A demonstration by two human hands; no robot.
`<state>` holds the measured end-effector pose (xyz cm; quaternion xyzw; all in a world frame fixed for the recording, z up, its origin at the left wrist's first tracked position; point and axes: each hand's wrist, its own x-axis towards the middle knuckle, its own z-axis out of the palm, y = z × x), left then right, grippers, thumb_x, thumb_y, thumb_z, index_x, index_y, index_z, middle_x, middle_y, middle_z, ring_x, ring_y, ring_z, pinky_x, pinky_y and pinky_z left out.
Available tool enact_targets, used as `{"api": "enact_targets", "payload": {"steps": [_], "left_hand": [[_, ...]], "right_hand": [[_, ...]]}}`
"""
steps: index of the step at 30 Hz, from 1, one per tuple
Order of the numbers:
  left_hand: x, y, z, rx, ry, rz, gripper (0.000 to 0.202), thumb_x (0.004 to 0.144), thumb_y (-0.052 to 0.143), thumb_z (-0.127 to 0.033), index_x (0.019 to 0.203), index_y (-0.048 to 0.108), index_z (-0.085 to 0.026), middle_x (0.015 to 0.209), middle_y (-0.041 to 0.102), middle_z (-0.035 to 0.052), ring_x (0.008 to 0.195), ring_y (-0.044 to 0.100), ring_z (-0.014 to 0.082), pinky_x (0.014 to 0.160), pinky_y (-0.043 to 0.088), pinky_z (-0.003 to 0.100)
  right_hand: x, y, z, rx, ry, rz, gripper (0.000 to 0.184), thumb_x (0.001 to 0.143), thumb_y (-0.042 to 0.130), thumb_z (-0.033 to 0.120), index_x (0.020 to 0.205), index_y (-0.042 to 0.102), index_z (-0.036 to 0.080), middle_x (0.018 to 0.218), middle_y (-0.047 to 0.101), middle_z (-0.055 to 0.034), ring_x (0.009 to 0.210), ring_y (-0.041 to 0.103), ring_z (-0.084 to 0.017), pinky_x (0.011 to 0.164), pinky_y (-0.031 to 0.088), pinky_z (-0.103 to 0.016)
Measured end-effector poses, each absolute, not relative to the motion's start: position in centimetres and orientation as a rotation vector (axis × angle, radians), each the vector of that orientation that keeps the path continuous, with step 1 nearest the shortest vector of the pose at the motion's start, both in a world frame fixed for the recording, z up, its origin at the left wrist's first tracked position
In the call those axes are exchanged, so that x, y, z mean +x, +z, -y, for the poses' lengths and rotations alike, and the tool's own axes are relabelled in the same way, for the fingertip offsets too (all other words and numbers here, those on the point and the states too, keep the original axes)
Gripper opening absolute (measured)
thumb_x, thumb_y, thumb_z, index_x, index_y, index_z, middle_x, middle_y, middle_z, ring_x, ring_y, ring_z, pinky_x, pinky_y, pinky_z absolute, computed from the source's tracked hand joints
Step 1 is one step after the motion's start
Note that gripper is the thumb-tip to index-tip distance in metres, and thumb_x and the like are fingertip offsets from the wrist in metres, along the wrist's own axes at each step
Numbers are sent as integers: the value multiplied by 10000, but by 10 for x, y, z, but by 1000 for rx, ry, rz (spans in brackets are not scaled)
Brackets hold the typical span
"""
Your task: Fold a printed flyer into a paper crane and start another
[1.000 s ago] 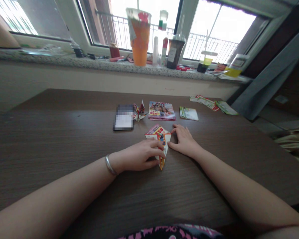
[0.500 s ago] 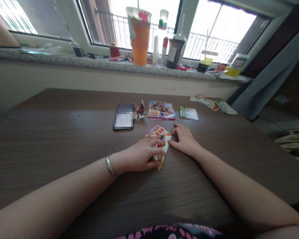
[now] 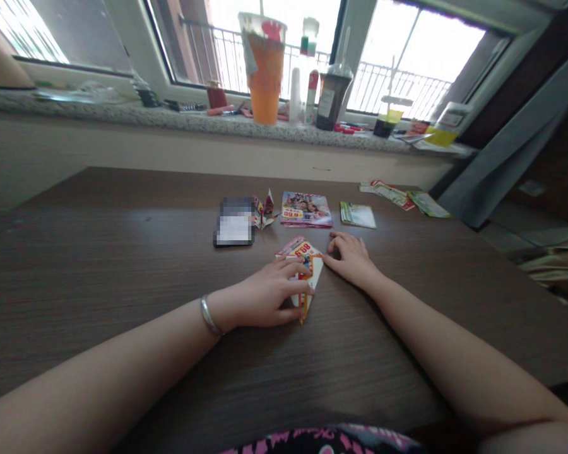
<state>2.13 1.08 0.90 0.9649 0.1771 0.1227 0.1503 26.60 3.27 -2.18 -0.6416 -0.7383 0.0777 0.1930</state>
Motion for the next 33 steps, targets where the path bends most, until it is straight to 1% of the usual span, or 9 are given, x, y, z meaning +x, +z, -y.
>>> {"api": "enact_targets", "payload": {"steps": [6, 9, 13, 16, 21, 25, 29, 31, 33], "left_hand": [[20, 9, -11, 2780, 327, -509, 349, 836, 615, -375, 1163, 613, -255, 1321, 504, 93, 1255, 439, 284, 1104, 307, 480], [20, 9, -12, 2781, 334, -518, 354, 833, 622, -390, 1160, 611, -256, 1313, 510, 93, 1254, 442, 287, 1103, 306, 483], [20, 8, -13, 2802, 315, -535, 409, 823, 629, -438, 1180, 586, -243, 1321, 506, 99, 1264, 436, 296, 1105, 303, 489], [20, 6, -13, 2800, 327, -579, 531, 811, 627, -496, 1243, 526, -204, 1351, 488, 118, 1298, 407, 301, 1129, 275, 481], [20, -1, -13, 2747, 373, -672, 632, 779, 635, -543, 1267, 476, -175, 1400, 443, 136, 1336, 371, 304, 1135, 283, 458], [20, -2, -13, 2745, 324, -766, 782, 751, 624, -611, 1355, 402, -167, 1491, 334, 150, 1406, 256, 318, 1167, 203, 476], [20, 1, -13, 2760, 154, -876, 812, 829, 530, -589, 1460, 261, -156, 1569, 179, 135, 1455, 126, 272, 1187, 113, 444], [20, 2, -13, 2755, 75, -928, 848, 845, 497, -594, 1494, 173, -154, 1581, 115, 130, 1462, 86, 260, 1185, 79, 449], [20, 2, -15, 2751, 45, -981, 934, 823, 485, -653, 1510, 101, -149, 1579, 80, 145, 1461, 83, 276, 1176, 52, 483]], "right_hand": [[270, -27, -37, -1766, 200, 2039, 146, 793, 567, 324, 712, 540, 206, 1311, 551, -89, 1235, 458, -304, 1042, 277, -612], [272, -31, -39, -1710, 183, 1988, 105, 775, 589, 292, 827, 580, 201, 1261, 577, -117, 1181, 509, -288, 1020, 361, -544], [270, -29, -36, -1495, 193, 2057, 242, 835, 546, 287, 1043, 616, 186, 1289, 550, -129, 1207, 499, -246, 1035, 392, -456], [265, -23, -30, -1356, 170, 2242, 322, 862, 546, 327, 1152, 612, 203, 1310, 547, -117, 1232, 474, -253, 1060, 367, -474], [260, -17, -24, -1293, 185, 2393, 373, 858, 559, 321, 1211, 598, 209, 1290, 576, -103, 1229, 477, -262, 1054, 379, -482], [259, -16, -23, -1306, 175, 2409, 392, 866, 550, 323, 1233, 587, 194, 1309, 560, -110, 1226, 480, -255, 1054, 388, -465], [259, -16, -22, -1321, 173, 2428, 401, 876, 535, 325, 1251, 574, 189, 1331, 542, -113, 1251, 460, -257, 1071, 369, -471], [259, -17, -21, -1320, 177, 2428, 404, 878, 531, 322, 1260, 567, 195, 1337, 538, -109, 1256, 457, -255, 1074, 366, -473], [259, -17, -20, -1325, 177, 2428, 409, 881, 527, 316, 1270, 560, 196, 1340, 536, -108, 1261, 453, -254, 1077, 363, -474]]}}
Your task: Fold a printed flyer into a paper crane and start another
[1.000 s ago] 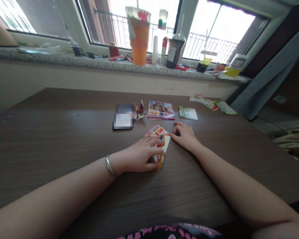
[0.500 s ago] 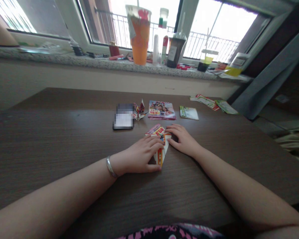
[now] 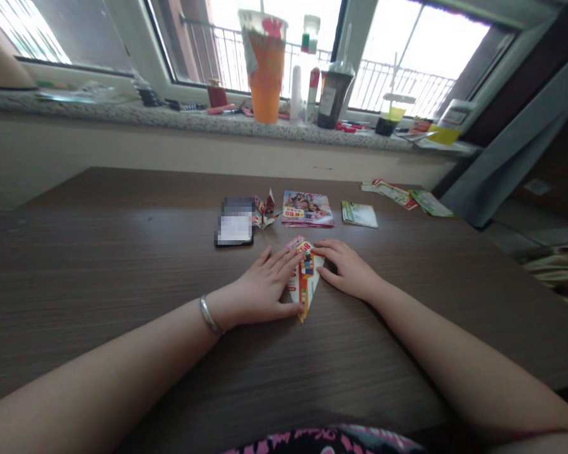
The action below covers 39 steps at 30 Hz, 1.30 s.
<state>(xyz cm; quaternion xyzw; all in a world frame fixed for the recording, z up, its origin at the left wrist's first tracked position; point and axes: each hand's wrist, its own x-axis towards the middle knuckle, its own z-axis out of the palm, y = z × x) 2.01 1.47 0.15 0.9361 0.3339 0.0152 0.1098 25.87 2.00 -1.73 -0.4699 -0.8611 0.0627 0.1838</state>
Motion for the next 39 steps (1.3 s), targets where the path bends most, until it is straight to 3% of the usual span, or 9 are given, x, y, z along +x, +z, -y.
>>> {"api": "enact_targets", "payload": {"steps": [3, 8, 15, 25, 29, 34, 39], "left_hand": [[19, 0, -17, 2768, 10, -1002, 955, 818, 441, -707, 1511, 107, -142, 1568, 99, 170, 1454, 117, 298, 1161, 50, 514], [16, 0, -20, 2830, 20, -964, 698, 931, 358, -566, 1495, 207, -185, 1566, 160, 138, 1445, 177, 264, 1155, 117, 472], [16, -2, -22, 2888, 108, -998, 704, 904, 414, -592, 1468, 291, -189, 1534, 282, 133, 1401, 288, 278, 1136, 191, 441], [16, -8, -23, 2946, 337, -1038, 636, 900, 424, -585, 1405, 411, -199, 1456, 423, 124, 1328, 363, 314, 1102, 237, 489], [16, -5, -23, 2942, 374, -1011, 517, 914, 422, -551, 1354, 478, -285, 1452, 424, 95, 1301, 387, 317, 1074, 268, 501], [15, -6, -24, 2909, 410, -988, 487, 912, 435, -542, 1336, 498, -311, 1442, 432, 77, 1289, 397, 311, 1079, 265, 506], [15, -9, -25, 2927, 388, -994, 506, 908, 438, -548, 1347, 483, -300, 1431, 439, 82, 1305, 379, 307, 1086, 266, 498]], "right_hand": [[259, -19, -19, -1335, 178, 2429, 414, 882, 528, 314, 1275, 558, 188, 1340, 536, -110, 1263, 451, -254, 1082, 359, -470], [261, -21, -20, -1288, 219, 2386, 349, 886, 525, 291, 1222, 583, 214, 1296, 570, -89, 1237, 476, -239, 1068, 373, -462], [265, -25, -23, -1272, 411, 2186, 212, 935, 436, 311, 1041, 580, 198, 1174, 628, -90, 1122, 553, -215, 1016, 413, -421], [267, -21, -23, -1230, 478, 2089, 439, 988, 252, 406, 828, 611, 209, 1078, 669, -70, 1055, 586, -206, 972, 429, -407], [268, -18, -22, -1227, 479, 2103, 342, 965, 352, 353, 836, 634, 210, 1089, 671, -69, 1052, 593, -202, 967, 434, -411], [271, -18, -21, -1209, 440, 2172, 102, 850, 548, 247, 854, 645, 215, 1131, 656, -72, 1081, 587, -219, 986, 424, -440], [274, -19, -19, -1174, 349, 2279, 119, 792, 614, 221, 897, 670, 223, 1197, 621, -82, 1183, 528, -241, 1030, 393, -472]]}}
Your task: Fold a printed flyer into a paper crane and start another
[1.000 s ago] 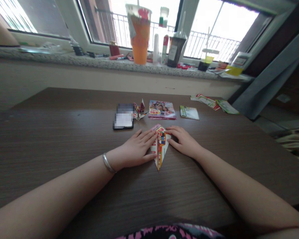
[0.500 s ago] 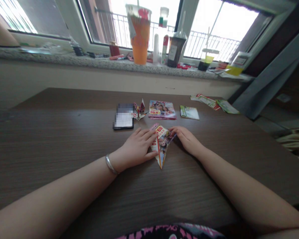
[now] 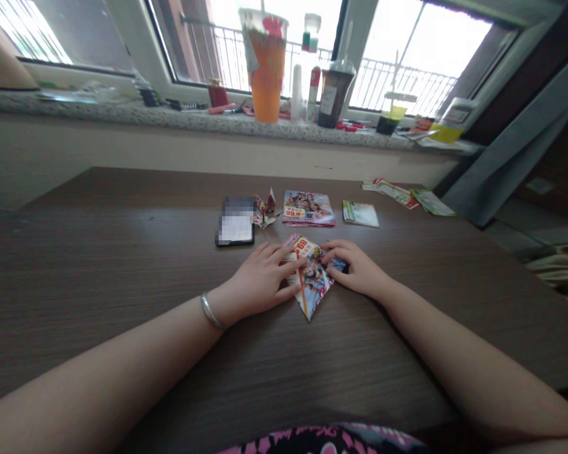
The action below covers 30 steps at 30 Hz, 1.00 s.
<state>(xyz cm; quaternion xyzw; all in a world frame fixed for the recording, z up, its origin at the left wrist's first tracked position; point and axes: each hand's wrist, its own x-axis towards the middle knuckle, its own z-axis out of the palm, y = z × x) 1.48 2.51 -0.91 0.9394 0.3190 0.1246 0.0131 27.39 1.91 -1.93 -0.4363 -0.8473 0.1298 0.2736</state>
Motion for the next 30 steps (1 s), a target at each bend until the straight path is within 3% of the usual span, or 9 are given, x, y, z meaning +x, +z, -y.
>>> {"api": "enact_targets", "payload": {"steps": [6, 14, 22, 30], "left_hand": [[15, -10, -25, 2888, 409, -995, 569, 903, 447, -550, 1390, 430, -256, 1428, 442, 104, 1311, 371, 311, 1092, 270, 495], [16, -5, -26, 2781, 457, -998, 575, 907, 471, -485, 1423, 372, -252, 1431, 439, 104, 1294, 406, 295, 1080, 314, 482], [12, 1, -37, 2414, 824, -1101, 449, 938, 426, -321, 1361, 412, -174, 1203, 573, 98, 1106, 544, 213, 979, 437, 378], [9, 0, -40, 2322, 875, -1167, 326, 940, 418, -301, 1217, 530, -170, 877, 648, 24, 749, 593, 152, 707, 468, 295]], "right_hand": [[274, -17, -17, -1118, 292, 2427, 285, 792, 649, 281, 1075, 675, 260, 1312, 568, -70, 1302, 413, -274, 1085, 315, -532], [274, -12, -14, -1124, 342, 2517, 499, 757, 709, 420, 1227, 607, 291, 1346, 551, -62, 1300, 421, -285, 1093, 311, -538], [271, -7, -10, -1171, 294, 2556, 523, 783, 671, 458, 1262, 583, 267, 1359, 535, -68, 1305, 410, -289, 1096, 321, -518], [270, -12, -9, -1290, 234, 2515, 522, 796, 648, 471, 1273, 581, 267, 1355, 538, -66, 1312, 386, -303, 1096, 317, -530]]}}
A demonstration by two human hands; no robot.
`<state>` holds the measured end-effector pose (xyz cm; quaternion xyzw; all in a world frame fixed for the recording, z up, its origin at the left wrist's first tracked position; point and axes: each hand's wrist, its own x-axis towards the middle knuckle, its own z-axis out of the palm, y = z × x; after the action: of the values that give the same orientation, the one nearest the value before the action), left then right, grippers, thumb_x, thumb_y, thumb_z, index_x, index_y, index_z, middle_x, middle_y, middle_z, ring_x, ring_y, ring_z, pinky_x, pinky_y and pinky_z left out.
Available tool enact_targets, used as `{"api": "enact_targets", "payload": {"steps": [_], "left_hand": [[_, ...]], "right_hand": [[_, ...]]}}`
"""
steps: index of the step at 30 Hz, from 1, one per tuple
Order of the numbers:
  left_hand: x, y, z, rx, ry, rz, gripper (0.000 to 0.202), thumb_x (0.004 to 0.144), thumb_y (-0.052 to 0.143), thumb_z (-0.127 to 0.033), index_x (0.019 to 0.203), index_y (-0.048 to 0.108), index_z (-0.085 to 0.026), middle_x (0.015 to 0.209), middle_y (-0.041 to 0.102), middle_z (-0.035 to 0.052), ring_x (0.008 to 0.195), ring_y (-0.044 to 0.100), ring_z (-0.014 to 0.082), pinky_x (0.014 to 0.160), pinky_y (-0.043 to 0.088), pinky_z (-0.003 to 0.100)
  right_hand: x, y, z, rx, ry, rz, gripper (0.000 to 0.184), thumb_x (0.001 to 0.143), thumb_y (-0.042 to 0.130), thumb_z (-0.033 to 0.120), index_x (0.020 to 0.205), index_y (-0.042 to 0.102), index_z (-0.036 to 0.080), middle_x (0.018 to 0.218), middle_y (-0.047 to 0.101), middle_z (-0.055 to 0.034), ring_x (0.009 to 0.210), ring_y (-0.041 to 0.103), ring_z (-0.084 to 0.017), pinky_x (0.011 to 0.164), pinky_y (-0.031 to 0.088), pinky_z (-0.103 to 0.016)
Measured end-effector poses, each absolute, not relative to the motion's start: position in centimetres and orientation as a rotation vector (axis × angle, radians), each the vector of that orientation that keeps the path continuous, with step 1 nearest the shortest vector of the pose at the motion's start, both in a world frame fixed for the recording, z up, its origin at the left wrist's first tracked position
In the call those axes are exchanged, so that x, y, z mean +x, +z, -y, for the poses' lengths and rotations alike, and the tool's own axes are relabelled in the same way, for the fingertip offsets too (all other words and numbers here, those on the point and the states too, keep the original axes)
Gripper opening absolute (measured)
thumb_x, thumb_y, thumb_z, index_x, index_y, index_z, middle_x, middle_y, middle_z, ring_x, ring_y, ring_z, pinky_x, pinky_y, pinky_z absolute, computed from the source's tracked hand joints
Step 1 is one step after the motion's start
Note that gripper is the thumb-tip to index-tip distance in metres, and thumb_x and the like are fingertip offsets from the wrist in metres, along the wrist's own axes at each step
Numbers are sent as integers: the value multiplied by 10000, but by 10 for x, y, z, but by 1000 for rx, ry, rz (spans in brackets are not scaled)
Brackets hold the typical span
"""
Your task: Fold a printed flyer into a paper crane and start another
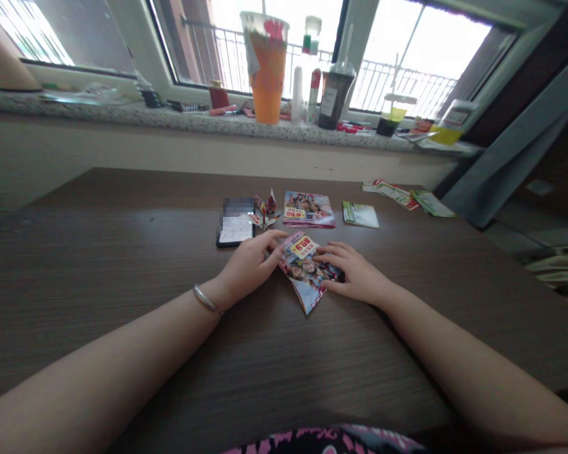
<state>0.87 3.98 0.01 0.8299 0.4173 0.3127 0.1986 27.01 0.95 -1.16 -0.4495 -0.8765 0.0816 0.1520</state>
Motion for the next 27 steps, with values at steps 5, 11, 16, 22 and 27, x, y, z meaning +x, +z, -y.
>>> {"api": "enact_targets", "payload": {"steps": [5, 11, 16, 22, 27], "left_hand": [[9, 1, -39, 2440, 861, -1155, 290, 899, 471, -221, 1165, 587, -201, 846, 674, 7, 690, 589, 135, 683, 443, 271], [13, -1, -39, 2642, 826, -1129, 313, 876, 515, -212, 1175, 604, -198, 898, 699, 36, 751, 618, 163, 706, 440, 289], [15, -2, -36, 2854, 689, -1020, 264, 855, 537, -198, 1098, 640, -205, 981, 682, 64, 852, 610, 204, 767, 447, 341], [16, -3, -30, 2956, 571, -774, 261, 919, 485, -234, 1129, 640, -230, 1125, 639, 62, 1044, 561, 217, 962, 427, 409], [18, -5, -30, 2968, 541, -673, 309, 934, 456, -214, 1205, 604, -224, 1242, 615, 50, 1143, 526, 218, 1030, 406, 429]], "right_hand": [[270, -12, -9, -1363, 190, 2482, 507, 815, 628, 471, 1268, 591, 246, 1347, 545, -77, 1296, 399, -306, 1098, 319, -523], [269, -11, -10, -1370, 172, 2482, 493, 822, 622, 460, 1265, 591, 247, 1354, 541, -73, 1287, 410, -301, 1095, 327, -515], [268, -11, -11, -1370, 172, 2482, 489, 823, 621, 446, 1267, 590, 243, 1349, 545, -72, 1281, 419, -293, 1093, 334, -503], [268, -10, -12, -1345, 188, 2452, 490, 810, 639, 410, 1262, 584, 228, 1346, 546, -86, 1275, 435, -281, 1089, 341, -493], [269, -12, -13, -1331, 201, 2438, 535, 804, 642, 409, 1291, 547, 207, 1346, 542, -110, 1268, 448, -281, 1083, 345, -495]]}}
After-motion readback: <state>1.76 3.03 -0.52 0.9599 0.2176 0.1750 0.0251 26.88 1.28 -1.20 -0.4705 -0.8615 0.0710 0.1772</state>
